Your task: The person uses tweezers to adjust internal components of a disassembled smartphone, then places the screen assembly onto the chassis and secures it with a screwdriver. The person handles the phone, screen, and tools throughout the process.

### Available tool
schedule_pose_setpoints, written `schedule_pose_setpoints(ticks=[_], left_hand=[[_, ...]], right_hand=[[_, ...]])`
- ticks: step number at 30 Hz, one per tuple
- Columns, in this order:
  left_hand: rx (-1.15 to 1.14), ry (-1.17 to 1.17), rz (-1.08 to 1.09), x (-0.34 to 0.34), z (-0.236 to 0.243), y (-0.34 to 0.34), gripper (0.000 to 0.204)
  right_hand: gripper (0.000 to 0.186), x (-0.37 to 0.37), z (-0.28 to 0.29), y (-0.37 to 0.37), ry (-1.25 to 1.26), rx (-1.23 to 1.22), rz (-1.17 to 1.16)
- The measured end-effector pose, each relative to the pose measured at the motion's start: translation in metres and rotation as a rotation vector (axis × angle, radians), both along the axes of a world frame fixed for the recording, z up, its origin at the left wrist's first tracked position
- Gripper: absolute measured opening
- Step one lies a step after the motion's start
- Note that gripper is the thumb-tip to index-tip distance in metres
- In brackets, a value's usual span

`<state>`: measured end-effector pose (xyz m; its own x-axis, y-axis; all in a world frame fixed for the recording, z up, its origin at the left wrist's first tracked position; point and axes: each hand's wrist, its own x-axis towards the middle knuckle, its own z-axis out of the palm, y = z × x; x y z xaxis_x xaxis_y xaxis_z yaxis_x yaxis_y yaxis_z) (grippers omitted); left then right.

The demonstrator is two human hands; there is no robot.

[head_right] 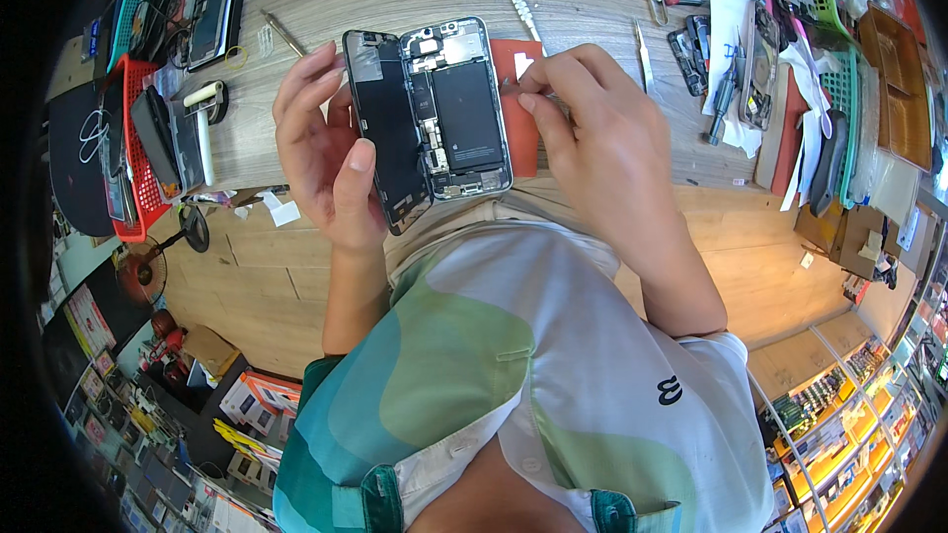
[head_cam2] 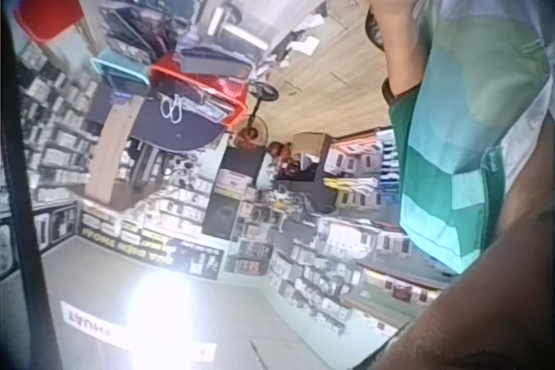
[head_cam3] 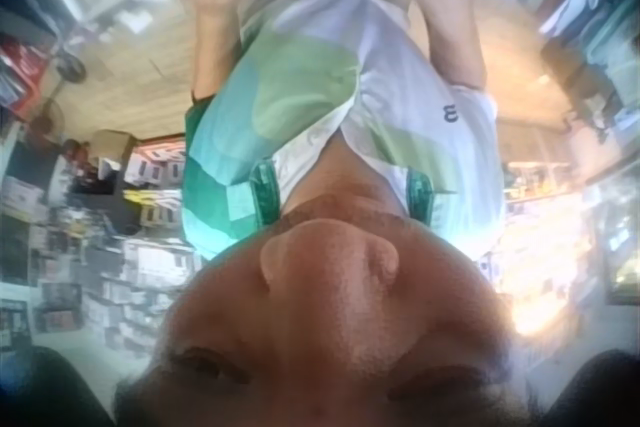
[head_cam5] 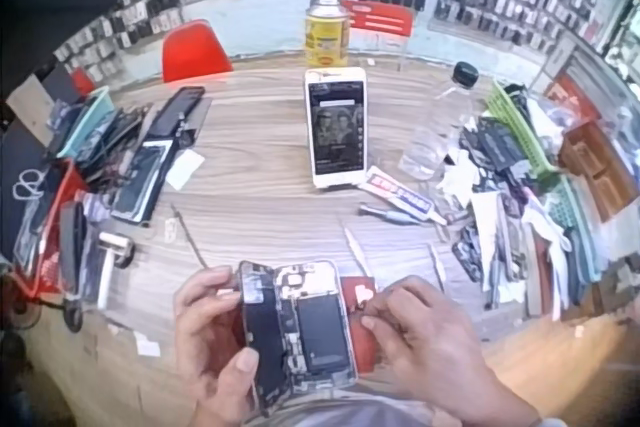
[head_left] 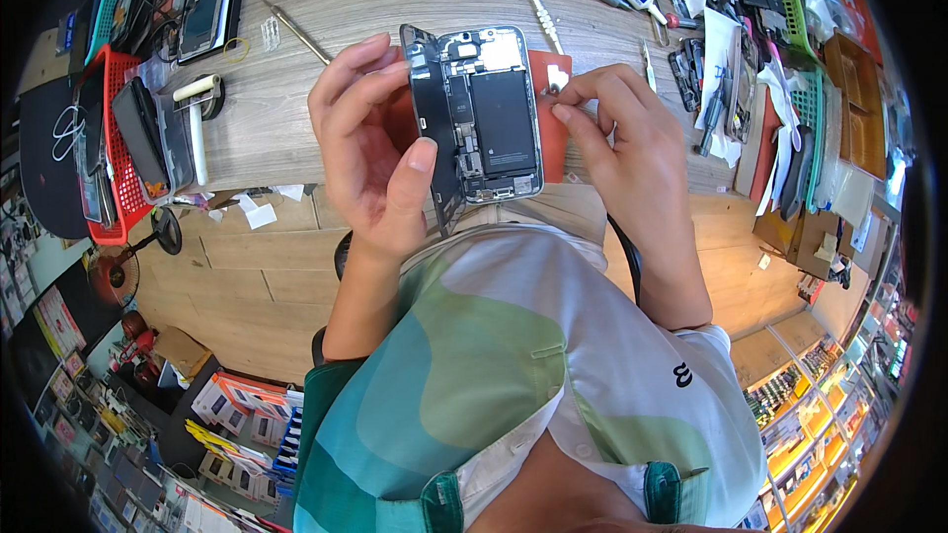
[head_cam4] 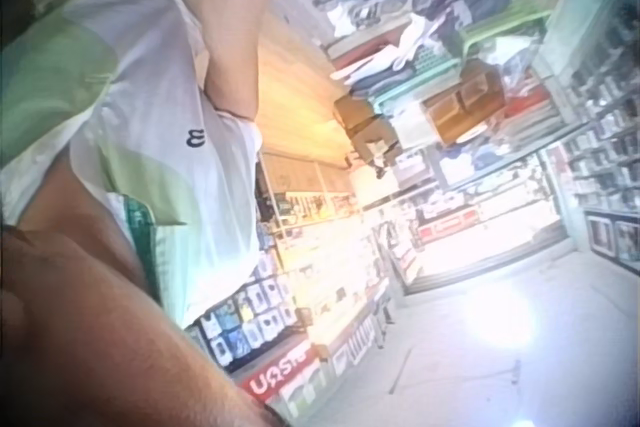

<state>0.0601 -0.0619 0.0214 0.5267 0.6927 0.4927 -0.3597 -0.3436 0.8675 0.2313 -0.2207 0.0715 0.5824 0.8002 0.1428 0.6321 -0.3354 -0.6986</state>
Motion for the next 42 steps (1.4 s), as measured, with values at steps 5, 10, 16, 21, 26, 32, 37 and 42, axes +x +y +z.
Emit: schedule_pose_setpoints(ticks=[5,10,16,21,26,32,37,42], left_hand=[[-0.033,-0.039,-0.032,0.001,0.000,0.001,0.058],[-0.024,-0.040,-0.028,0.002,-0.001,0.002,0.058],[-0.022,-0.028,-0.017,0.000,-0.006,0.003,0.057],[-0.015,-0.018,-0.008,0.000,-0.006,0.004,0.054],[0.011,-0.007,0.012,0.000,-0.006,0.004,0.053],[0.025,-0.013,0.011,0.000,-0.008,0.005,0.053],[0.010,-0.002,0.007,-0.001,-0.007,0.004,0.052],[0.017,0.003,0.010,-0.002,-0.008,0.004,0.053]], right_hand=[[0.014,0.013,0.013,0.002,0.205,0.024,0.057],[0.010,0.024,0.023,0.017,0.107,0.079,0.214],[0.013,0.018,0.022,0.041,0.127,0.036,0.263],[0.015,0.012,0.022,0.054,0.210,-0.051,0.268],[0.016,0.011,0.022,0.062,0.339,-0.134,0.221],[0.015,0.009,0.038,0.069,0.638,-0.275,0.105],[0.016,0.009,0.014,0.069,0.410,-0.070,0.187],[0.018,0.010,0.006,0.071,0.378,0.032,0.213]])
